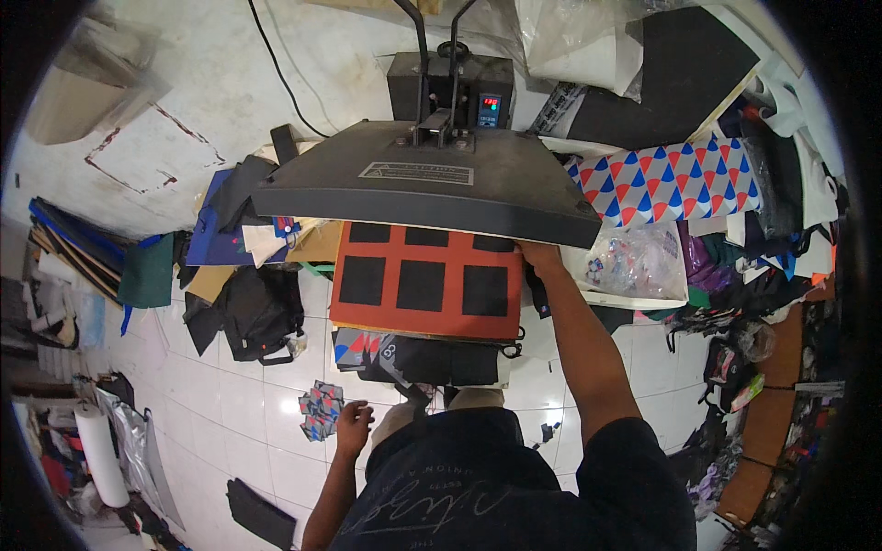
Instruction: The person places patterned transfer sheets onto a red heat press, closes the press, and then removes the finished transfers. They repeat this process with multiple sheets, stacking the completed items.
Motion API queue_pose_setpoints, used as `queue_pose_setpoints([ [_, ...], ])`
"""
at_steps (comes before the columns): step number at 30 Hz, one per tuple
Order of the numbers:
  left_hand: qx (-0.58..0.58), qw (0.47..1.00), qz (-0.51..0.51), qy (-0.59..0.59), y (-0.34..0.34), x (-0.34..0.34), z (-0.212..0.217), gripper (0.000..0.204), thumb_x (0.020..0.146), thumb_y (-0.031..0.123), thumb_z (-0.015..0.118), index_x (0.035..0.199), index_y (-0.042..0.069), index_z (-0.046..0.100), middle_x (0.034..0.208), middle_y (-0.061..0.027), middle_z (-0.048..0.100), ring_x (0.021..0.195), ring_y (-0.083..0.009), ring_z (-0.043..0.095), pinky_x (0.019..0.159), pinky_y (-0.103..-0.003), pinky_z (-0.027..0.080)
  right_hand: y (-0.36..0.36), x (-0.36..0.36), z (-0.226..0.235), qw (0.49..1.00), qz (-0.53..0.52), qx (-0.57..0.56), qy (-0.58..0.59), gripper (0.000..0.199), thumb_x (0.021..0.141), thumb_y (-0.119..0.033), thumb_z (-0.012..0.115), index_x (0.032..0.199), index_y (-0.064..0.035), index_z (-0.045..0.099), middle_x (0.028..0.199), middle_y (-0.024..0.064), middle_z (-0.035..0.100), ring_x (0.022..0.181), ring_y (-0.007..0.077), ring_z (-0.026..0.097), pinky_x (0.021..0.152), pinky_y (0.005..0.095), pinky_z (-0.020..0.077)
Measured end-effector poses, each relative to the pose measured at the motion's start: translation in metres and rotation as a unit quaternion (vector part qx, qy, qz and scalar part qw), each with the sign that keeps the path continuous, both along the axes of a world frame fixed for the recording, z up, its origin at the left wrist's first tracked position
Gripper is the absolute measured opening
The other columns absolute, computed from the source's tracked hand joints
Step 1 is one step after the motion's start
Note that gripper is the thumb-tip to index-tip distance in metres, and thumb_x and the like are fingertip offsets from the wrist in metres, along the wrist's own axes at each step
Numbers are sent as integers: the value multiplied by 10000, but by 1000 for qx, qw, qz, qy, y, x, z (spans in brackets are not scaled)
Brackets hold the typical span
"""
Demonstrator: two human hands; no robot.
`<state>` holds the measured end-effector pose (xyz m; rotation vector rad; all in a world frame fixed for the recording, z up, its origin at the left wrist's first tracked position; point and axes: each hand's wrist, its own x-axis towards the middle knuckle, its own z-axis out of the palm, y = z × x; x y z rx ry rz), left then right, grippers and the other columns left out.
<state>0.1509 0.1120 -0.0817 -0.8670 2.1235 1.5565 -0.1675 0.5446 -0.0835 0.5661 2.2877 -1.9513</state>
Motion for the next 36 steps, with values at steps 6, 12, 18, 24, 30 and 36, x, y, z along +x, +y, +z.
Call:
queue_pose_setpoints([
  [6,-20,985,97,-145,-63,89,-29,289,861,199,639,1082,23,572,871,-99,649,676,-172,640,532,-290,498,8,-15,-69,822,51,492,283,288,834,-223,565,1020,-21,652,1071,208,638,1049,374,586,948,495,421],
  [12,-33,969,119,-214,-86,126,-20,291,865,219,623,1073,21,576,850,-90,644,659,-173,630,514,-295,485,8,-18,-61,790,-37,481,378,383,846,-321,587,1121,-60,639,1140,174,624,1072,417,556,952,502,411],
  [18,-12,986,67,-151,-69,79,-25,309,886,217,620,1113,15,566,883,-85,649,698,-157,632,543,-279,480,1,-14,-39,844,1,433,317,577,816,-505,637,1205,-80,608,1243,194,571,1170,392,508,989,460,394],
  [24,-19,997,21,-78,-51,26,-10,310,873,212,627,1107,19,562,886,-76,636,700,-143,625,553,-276,483,-11,-8,-8,888,-8,407,214,586,807,-534,637,1187,-89,610,1232,194,579,1151,386,525,959,443,420],
  [30,-28,996,18,-87,-58,30,-16,313,862,217,632,1090,14,566,852,-67,632,690,-145,624,547,-279,482,-8,-11,-15,884,30,448,132,578,850,-536,567,1218,-90,582,1196,181,600,1066,380,591,916,447,475],
  [36,-18,984,60,-167,-71,85,-33,284,843,186,649,1059,18,575,823,-69,633,662,-157,622,518,-283,481,-17,-10,-13,881,-8,420,219,598,858,-554,563,1207,-68,581,1182,195,599,1115,388,561,944,467,449],
])
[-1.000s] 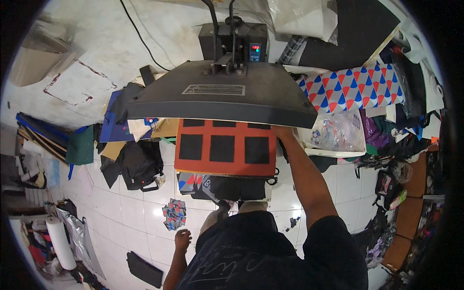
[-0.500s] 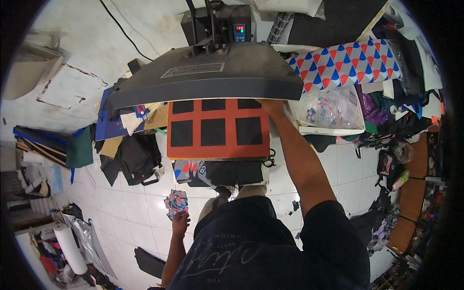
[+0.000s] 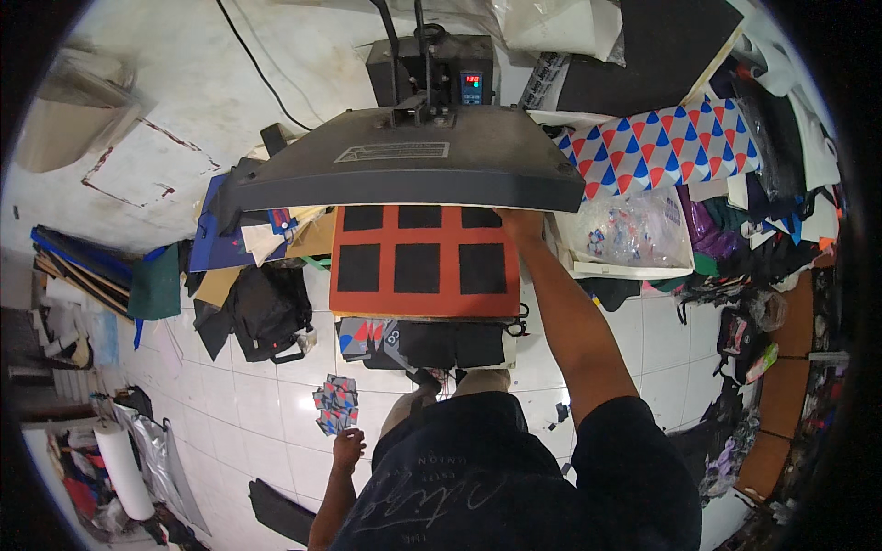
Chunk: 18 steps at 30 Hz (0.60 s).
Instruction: The person places patterned transfer sheets onto a red heat press, closes the press, and then removes the finished transfers. They repeat this process with multiple sheets, stacking the completed items.
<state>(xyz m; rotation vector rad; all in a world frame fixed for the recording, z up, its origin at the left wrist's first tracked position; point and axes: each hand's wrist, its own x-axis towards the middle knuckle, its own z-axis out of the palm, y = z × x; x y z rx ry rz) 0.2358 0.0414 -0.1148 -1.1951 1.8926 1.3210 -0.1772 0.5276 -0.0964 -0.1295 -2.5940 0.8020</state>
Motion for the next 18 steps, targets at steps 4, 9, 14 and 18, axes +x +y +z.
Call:
queue_pose_setpoints([
  [4,22,999,28,-11,-3,18,-7,311,848,201,661,1081,15,570,832,-75,636,657,-154,622,501,-279,476,0,-3,-7,994,12,-104,-38,621,858,-574,552,1213,-64,576,1194,188,598,1156,383,537,975,456,427],
  [9,7,1000,17,-5,4,14,-8,298,852,201,650,1075,16,581,850,-77,641,681,-154,634,521,-276,487,2,-3,-6,992,61,-115,5,608,813,-524,651,1215,-74,583,1191,186,602,1156,386,536,983,429,414],
  [14,8,1000,16,23,14,-9,-1,311,838,197,654,1077,12,581,845,-84,643,686,-156,636,532,-279,490,4,0,0,996,-54,-29,-64,416,798,-396,702,1068,-82,661,1082,165,655,1035,367,602,857,425,473],
  [18,14,999,-13,35,10,-20,-2,304,844,195,650,1078,13,580,839,-87,642,682,-153,634,526,-283,488,30,-2,9,998,-59,-22,-12,394,822,-374,686,1050,-55,658,1073,171,660,1050,373,602,853,413,475],
])
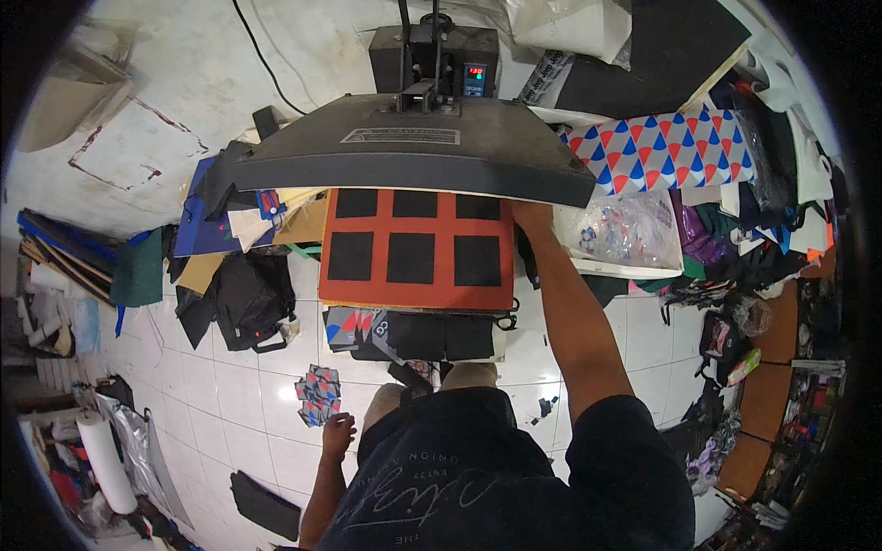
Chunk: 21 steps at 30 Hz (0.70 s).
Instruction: The person places patterned transfer sheets onto a red heat press, closes the press, and then removes the finished transfers. They repeat this process with multiple sheets, stacking the completed items.
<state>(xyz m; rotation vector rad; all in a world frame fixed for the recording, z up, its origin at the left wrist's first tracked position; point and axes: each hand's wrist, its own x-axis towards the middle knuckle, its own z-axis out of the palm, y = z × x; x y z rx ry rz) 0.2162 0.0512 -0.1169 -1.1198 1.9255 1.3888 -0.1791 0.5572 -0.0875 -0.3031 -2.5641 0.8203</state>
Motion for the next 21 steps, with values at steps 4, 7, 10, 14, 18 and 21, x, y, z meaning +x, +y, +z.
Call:
queue_pose_setpoints([
  [4,24,1000,-4,17,-17,2,-2,335,845,208,651,1100,4,572,836,-75,639,674,-151,630,527,-279,487,-8,54,73,977,26,-212,-13,319,821,-302,726,943,-14,662,838,85,651,781,194,597,685,299,453],
  [7,-3,999,-25,-29,-30,-5,-8,317,852,213,645,1090,16,578,824,-56,635,651,-138,613,519,-271,476,0,122,90,967,13,-254,-10,248,848,-226,719,886,4,634,687,27,581,648,77,494,571,253,399],
  [10,17,999,-50,0,-43,-8,-18,275,851,215,644,1044,25,594,814,-53,632,647,-133,612,518,-268,477,19,200,56,943,-67,-315,84,167,859,-164,706,851,-13,635,700,-13,560,651,61,466,592,229,387],
  [14,25,996,-87,2,-53,-9,-33,242,848,221,644,1002,36,623,777,-45,618,631,-119,603,481,-254,465,7,289,35,940,-179,-290,-3,105,852,-104,666,903,-19,631,696,-21,534,638,61,462,587,231,387],
  [18,-51,965,-248,74,-78,11,-66,252,826,248,671,986,54,641,817,-113,670,682,-216,661,568,-330,520,-14,349,15,947,-210,-235,-66,104,829,-57,632,927,-21,620,670,-26,503,603,62,433,556,229,371],
  [21,-172,883,-405,163,-42,-11,-60,273,816,262,680,1013,75,642,888,-179,695,835,-316,683,724,-399,537,-21,365,4,945,-198,-239,-105,149,844,-150,674,915,-25,634,742,54,617,643,125,562,609,275,464],
])
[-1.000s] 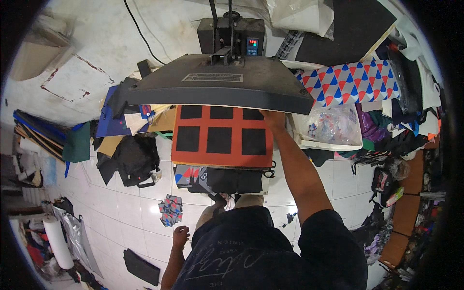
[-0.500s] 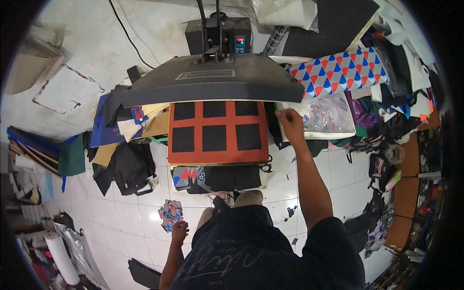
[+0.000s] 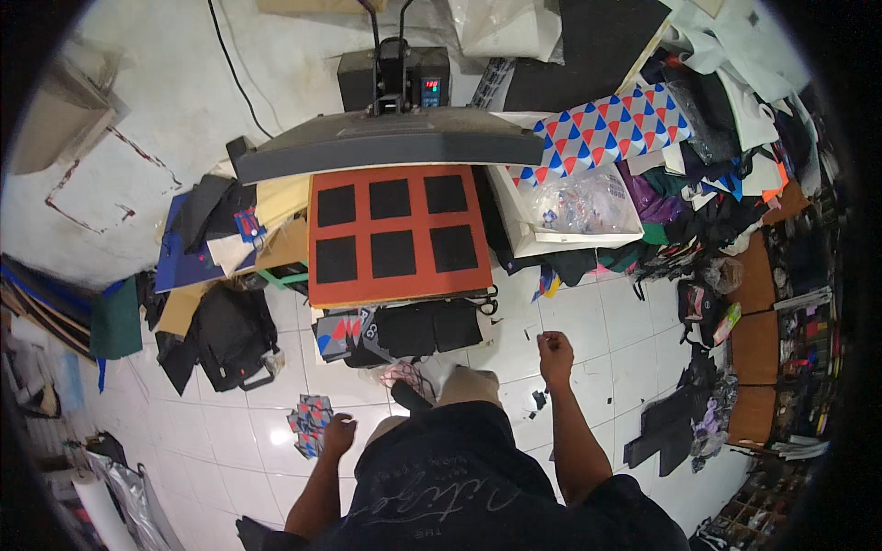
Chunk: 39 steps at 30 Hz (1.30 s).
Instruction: The person places patterned transfer sheets onto a red heat press, closes the press, and then removes the finished transfers. They repeat this process with multiple sheets, stacking the completed items.
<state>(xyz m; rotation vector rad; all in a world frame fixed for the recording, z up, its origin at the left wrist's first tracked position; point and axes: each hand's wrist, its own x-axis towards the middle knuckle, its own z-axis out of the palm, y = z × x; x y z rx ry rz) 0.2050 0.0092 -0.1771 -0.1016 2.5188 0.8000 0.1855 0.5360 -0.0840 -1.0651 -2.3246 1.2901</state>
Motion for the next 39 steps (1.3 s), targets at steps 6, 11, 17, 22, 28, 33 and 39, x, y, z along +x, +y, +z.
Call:
queue_pose_setpoints([
  [6,192,963,-123,144,185,-104,163,336,859,200,639,1130,5,604,1127,-199,608,1025,-363,584,892,-424,465,-14,-14,5,990,138,-8,4,154,861,-140,662,958,-21,645,867,94,657,666,162,602,615,296,488],
  [11,137,923,-203,296,307,-180,197,495,856,266,641,1272,23,523,1282,-260,490,1187,-416,485,1018,-456,387,30,-29,31,980,177,81,-36,163,808,-91,665,961,-39,646,844,127,615,674,227,604,623,339,489],
  [17,-39,913,-219,342,381,-214,165,582,859,362,616,1330,48,480,1387,-271,385,1278,-459,379,1068,-519,311,146,-59,32,991,104,12,77,160,865,-97,661,999,-10,645,783,103,646,670,168,624,599,289,482],
  [22,-80,939,-198,269,388,-215,142,571,875,374,601,1328,47,480,1383,-263,396,1286,-439,379,1055,-516,328,212,-141,83,973,146,128,128,146,888,-118,633,1003,-29,651,860,112,670,726,186,644,630,298,502],
  [28,-75,951,-177,243,399,-220,148,561,855,310,639,1333,67,473,1387,-254,389,1283,-441,382,1038,-514,350,221,-274,59,833,390,386,-76,166,747,-196,705,878,-92,707,901,109,698,890,258,657,788,406,477],
  [33,-79,948,-145,274,403,-220,158,488,834,245,656,1273,75,530,1390,-233,393,1270,-433,399,1033,-506,351,206,-311,15,671,524,444,-279,234,758,-299,713,934,-145,697,969,105,688,946,245,646,879,435,409],
  [39,-36,947,-55,315,400,-201,183,404,826,197,659,1198,64,576,1341,-222,441,1229,-411,438,1003,-491,370,213,-300,-16,692,512,442,-253,254,820,-266,639,1032,-125,646,1004,109,687,991,260,641,897,461,402],
])
